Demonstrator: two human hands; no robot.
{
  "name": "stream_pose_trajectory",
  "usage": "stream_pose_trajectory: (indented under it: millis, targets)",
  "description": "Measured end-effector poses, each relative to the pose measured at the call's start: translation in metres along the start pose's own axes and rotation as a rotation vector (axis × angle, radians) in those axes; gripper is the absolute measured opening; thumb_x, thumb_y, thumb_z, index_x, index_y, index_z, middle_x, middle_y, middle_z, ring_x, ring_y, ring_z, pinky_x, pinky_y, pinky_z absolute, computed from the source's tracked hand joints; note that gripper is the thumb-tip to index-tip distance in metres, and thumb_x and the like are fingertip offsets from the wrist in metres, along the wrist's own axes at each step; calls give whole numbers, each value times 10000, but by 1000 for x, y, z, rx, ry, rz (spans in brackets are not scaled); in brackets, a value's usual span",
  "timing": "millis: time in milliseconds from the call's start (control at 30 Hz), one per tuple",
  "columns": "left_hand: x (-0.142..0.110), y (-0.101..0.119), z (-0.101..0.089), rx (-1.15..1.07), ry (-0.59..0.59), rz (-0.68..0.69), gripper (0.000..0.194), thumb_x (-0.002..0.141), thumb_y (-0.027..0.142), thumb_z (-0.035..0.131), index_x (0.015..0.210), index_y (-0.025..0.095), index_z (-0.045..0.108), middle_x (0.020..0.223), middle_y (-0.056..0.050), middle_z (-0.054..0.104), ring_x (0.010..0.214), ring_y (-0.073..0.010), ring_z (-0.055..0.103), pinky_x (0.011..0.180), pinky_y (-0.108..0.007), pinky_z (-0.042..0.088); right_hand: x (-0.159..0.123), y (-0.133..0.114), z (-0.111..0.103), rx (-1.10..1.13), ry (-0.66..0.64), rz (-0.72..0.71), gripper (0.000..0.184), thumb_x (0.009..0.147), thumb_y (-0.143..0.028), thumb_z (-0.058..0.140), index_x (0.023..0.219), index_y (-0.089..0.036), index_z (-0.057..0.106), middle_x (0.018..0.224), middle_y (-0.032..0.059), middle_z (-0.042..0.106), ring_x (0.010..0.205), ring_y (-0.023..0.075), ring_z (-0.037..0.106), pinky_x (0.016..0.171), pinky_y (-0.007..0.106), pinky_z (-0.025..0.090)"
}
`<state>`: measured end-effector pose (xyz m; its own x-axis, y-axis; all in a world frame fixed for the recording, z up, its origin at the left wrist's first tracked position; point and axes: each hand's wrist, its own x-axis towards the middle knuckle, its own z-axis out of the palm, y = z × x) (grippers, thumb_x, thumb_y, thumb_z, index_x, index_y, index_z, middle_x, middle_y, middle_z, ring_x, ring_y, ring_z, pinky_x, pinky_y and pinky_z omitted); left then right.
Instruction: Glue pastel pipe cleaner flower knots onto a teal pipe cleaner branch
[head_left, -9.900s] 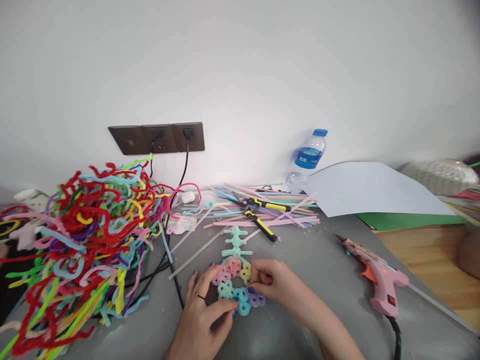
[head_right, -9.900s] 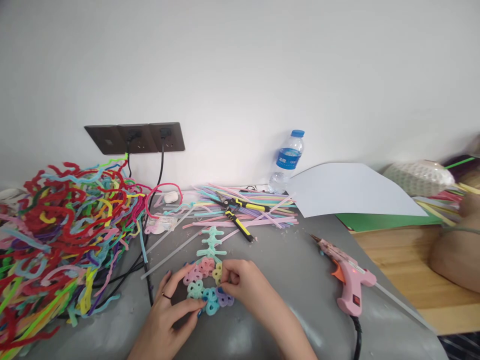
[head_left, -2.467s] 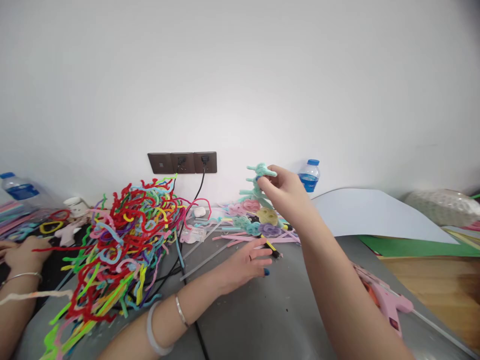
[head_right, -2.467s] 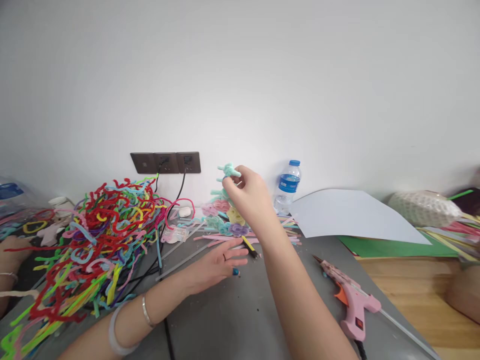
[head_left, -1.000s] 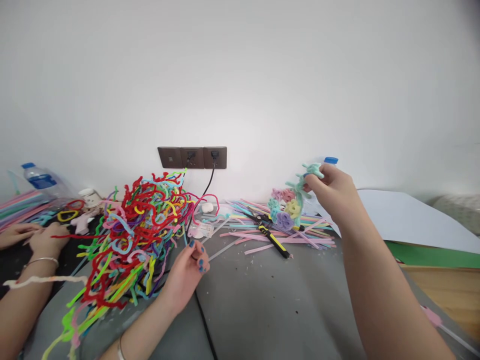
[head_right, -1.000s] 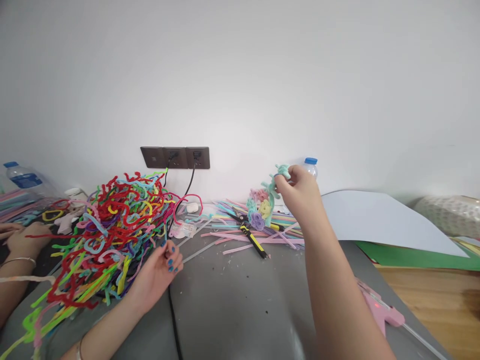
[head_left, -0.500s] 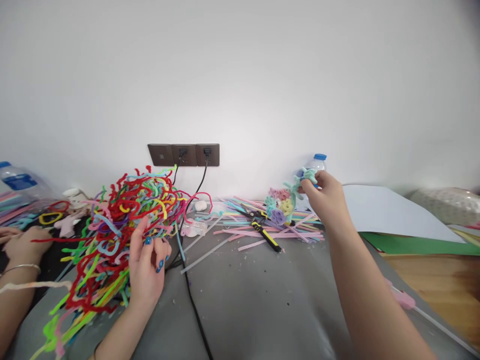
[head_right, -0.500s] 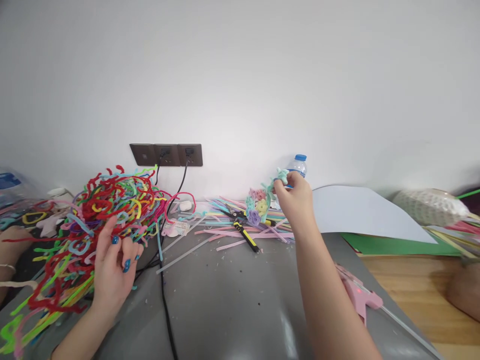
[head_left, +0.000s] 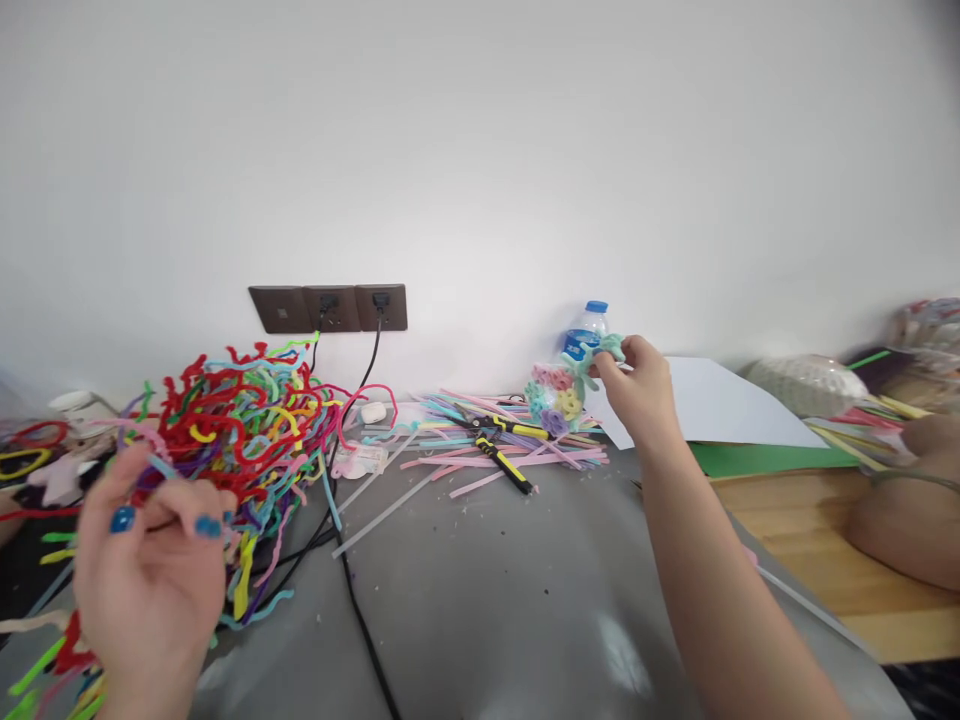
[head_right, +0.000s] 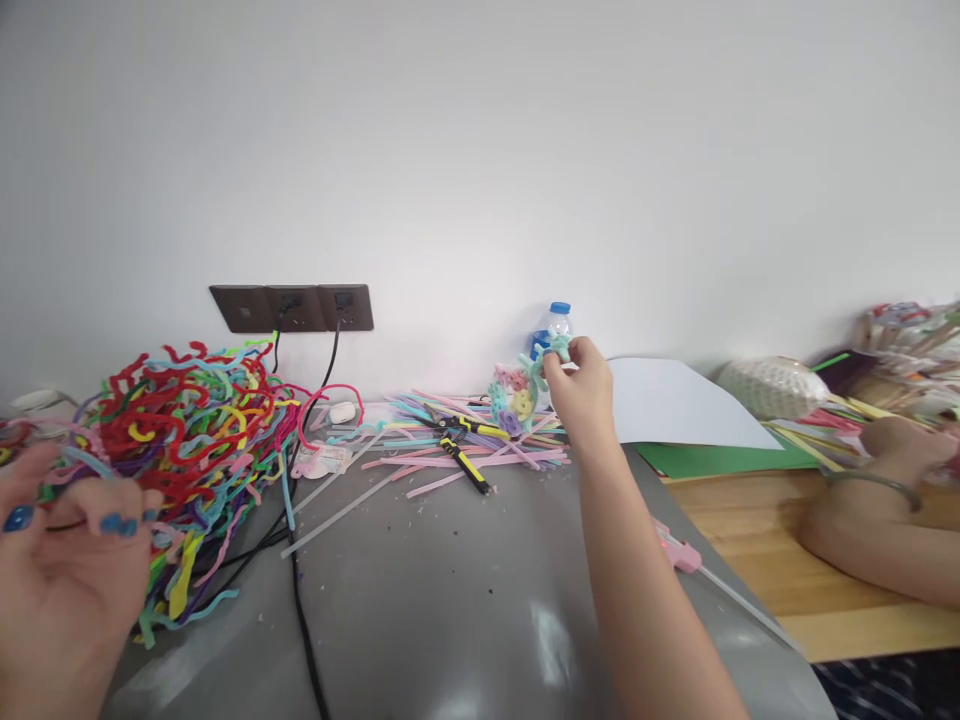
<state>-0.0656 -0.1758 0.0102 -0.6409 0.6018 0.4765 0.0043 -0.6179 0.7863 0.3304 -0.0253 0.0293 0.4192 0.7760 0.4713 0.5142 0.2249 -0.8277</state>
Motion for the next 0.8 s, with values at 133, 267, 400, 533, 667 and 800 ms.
stream_pose_trajectory:
  millis: [133, 267, 400, 533, 667, 800]
  targets:
    - [-23, -14, 0, 435, -723, -279, 232, 886, 401, 597, 858, 207, 720, 471, 62, 448, 442, -107, 369, 489, -221, 357, -8, -19, 0, 212, -167, -54, 119, 744, -244, 565, 693, -238, 458, 694, -35, 491, 715, 177, 633, 634, 277, 457]
    - [-36, -30, 13, 869, -1249, -205, 200, 909, 304, 509, 878, 239, 695, 836, -8, 675, 714, -168, 621, 639, -242, 465, -27, -42, 3, 331, -345, -55, 37, 774, -241, 577, 764, -224, 546, 734, -35, 502, 709, 145, 583, 713, 291, 492]
    - [-36, -45, 30, 920, -1228, -85, 163, 906, 341, 504, 887, 240, 631, 1177, -65, 654, 1098, -252, 643, 943, -351, 504, -45, -59, 7, 459, -510, -26, 74, 818, -281, 611, 867, -226, 603, 805, -18, 564, 723, 142, 587, 690, 279, 507]
    - [-26, -59, 43, 824, -1113, -213, 307, 869, 357, 566, 1152, 237, 585, 1240, -98, 666, 1157, -286, 643, 974, -412, 522, -52, -65, 9, 545, -664, 53, 165, 861, -373, 643, 957, -239, 644, 917, 7, 630, 772, 146, 604, 761, 293, 533]
    - [-14, -62, 55, 439, -1039, -382, 337, 914, 394, 529, 1175, 209, 635, 1258, -111, 686, 1173, -272, 649, 969, -382, 541, -57, -72, 7, 567, -860, 77, 187, 863, -400, 666, 933, -229, 635, 904, 6, 622, 795, 150, 604, 785, 294, 532]
    - [-10, -54, 66, 187, -998, -484, 363, 939, 485, 572, 1097, 190, 713, 1199, -133, 713, 1101, -280, 679, 909, -374, 559, -69, -80, 11, 508, -1034, -11, 155, 851, -360, 676, 863, -222, 607, 860, -1, 602, 790, 162, 595, 717, 281, 511]
